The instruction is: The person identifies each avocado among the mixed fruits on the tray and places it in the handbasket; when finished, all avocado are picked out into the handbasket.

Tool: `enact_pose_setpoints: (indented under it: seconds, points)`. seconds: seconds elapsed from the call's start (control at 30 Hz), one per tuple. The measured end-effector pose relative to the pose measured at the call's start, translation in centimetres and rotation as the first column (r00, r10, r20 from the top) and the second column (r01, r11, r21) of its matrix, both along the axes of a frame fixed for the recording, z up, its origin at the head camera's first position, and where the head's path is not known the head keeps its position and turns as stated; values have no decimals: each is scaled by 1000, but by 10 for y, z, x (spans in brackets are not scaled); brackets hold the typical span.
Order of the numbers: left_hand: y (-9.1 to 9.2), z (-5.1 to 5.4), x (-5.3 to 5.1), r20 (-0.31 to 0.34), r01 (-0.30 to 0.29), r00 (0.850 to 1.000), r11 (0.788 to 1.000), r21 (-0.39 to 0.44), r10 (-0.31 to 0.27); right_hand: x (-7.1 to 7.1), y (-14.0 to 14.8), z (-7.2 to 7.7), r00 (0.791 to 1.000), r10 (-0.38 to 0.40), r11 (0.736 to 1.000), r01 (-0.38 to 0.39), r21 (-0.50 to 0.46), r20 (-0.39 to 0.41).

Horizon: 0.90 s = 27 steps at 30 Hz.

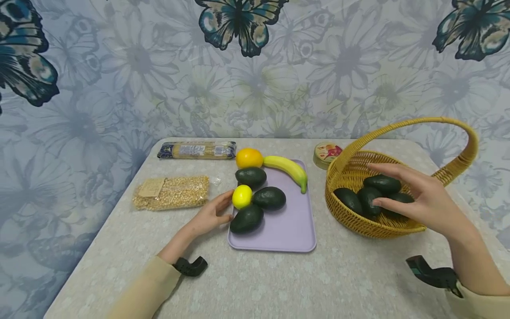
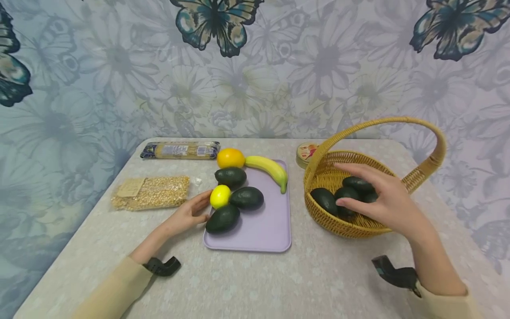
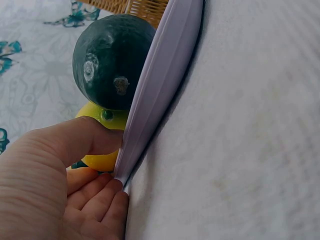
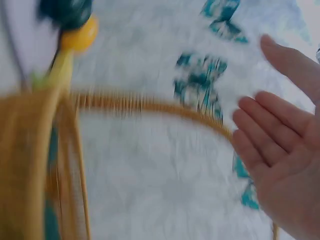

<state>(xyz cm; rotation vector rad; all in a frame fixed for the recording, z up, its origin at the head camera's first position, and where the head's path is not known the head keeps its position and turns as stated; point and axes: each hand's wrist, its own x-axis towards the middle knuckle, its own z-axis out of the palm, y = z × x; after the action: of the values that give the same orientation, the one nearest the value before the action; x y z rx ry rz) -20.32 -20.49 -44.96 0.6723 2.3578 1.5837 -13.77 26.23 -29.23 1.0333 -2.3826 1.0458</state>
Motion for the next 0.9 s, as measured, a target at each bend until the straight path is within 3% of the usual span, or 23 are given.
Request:
enact_pose_setpoints:
  seconds: [0.1, 0.17, 0.2, 0.3, 0.47, 0.63, 0.8, 0.9]
  points:
    - [1, 4, 1, -1, 6, 1000, 1000, 3, -6, -13, -32, -8, 978, 209, 956, -205, -208, -3]
    - [2, 12, 5, 4, 10, 1000, 1000, 0, -10, -23, -55, -18, 958, 284, 926, -263, -271, 40]
    - [3, 16, 7, 8, 11, 1000, 1000, -2, -11, -28, -66, -24, 954, 293, 926, -267, -267, 65]
    - [5, 27, 13, 10, 17, 1000, 1000, -6, -17, -43, -99, -46, 941, 266, 953, -224, -204, 208]
    - [7, 32, 14, 8, 21, 1000, 1000, 2, -21, -69, -135, -80, 876, 259, 964, -206, -170, 406]
    - [6, 29, 13, 13, 22, 1000, 1000, 10, -22, -88, -151, -100, 844, 249, 967, -190, -170, 476]
    - [5, 29, 13, 14, 21, 1000, 1000, 10, -21, -100, -157, -111, 799, 251, 967, -180, -181, 546]
    - [6, 29, 13, 9, 19, 1000, 1000, 7, -19, -105, -158, -117, 786, 241, 970, -177, -167, 570]
